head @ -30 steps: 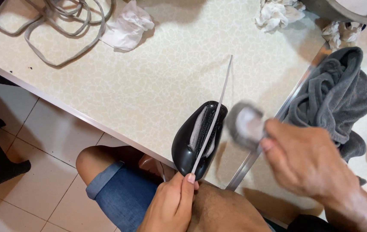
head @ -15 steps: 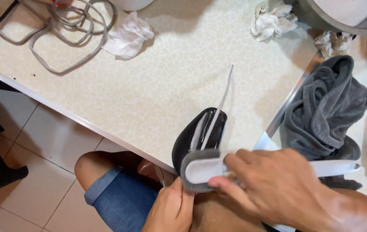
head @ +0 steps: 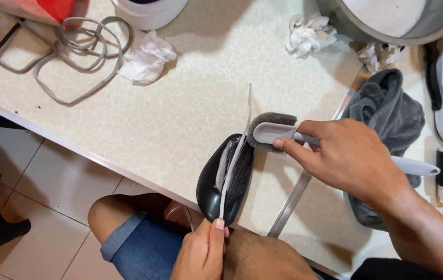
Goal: Cleaning a black plastic shoe tree using a brush and a cloth at a workbench.
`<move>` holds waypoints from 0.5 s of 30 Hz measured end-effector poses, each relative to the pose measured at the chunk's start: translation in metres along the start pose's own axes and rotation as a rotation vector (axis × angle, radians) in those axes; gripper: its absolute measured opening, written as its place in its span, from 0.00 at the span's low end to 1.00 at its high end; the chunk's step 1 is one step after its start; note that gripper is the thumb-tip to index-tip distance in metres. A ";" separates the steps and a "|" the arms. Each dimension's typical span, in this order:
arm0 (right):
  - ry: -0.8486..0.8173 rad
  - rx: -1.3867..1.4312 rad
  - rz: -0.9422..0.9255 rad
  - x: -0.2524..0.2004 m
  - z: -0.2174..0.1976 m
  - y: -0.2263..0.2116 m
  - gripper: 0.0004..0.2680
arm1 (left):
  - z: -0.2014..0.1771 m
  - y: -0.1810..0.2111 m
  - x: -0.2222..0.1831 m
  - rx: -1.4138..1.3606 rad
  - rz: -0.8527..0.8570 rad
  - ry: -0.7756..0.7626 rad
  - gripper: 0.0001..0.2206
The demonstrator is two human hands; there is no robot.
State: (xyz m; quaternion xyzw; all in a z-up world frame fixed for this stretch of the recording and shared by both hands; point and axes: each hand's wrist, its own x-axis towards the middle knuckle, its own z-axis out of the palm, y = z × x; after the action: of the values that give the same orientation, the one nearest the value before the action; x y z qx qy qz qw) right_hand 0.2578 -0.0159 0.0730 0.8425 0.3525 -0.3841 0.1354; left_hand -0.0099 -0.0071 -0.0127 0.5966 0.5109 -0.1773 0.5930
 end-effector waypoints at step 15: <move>-0.044 0.045 0.028 -0.004 -0.002 -0.009 0.23 | 0.020 -0.007 0.013 0.024 0.149 0.015 0.23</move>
State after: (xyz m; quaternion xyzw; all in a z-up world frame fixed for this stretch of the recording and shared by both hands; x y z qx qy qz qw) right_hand 0.2505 -0.0104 0.0774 0.8415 0.3288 -0.4086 0.1296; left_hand -0.0024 -0.0216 -0.0320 0.6413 0.4674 -0.1341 0.5935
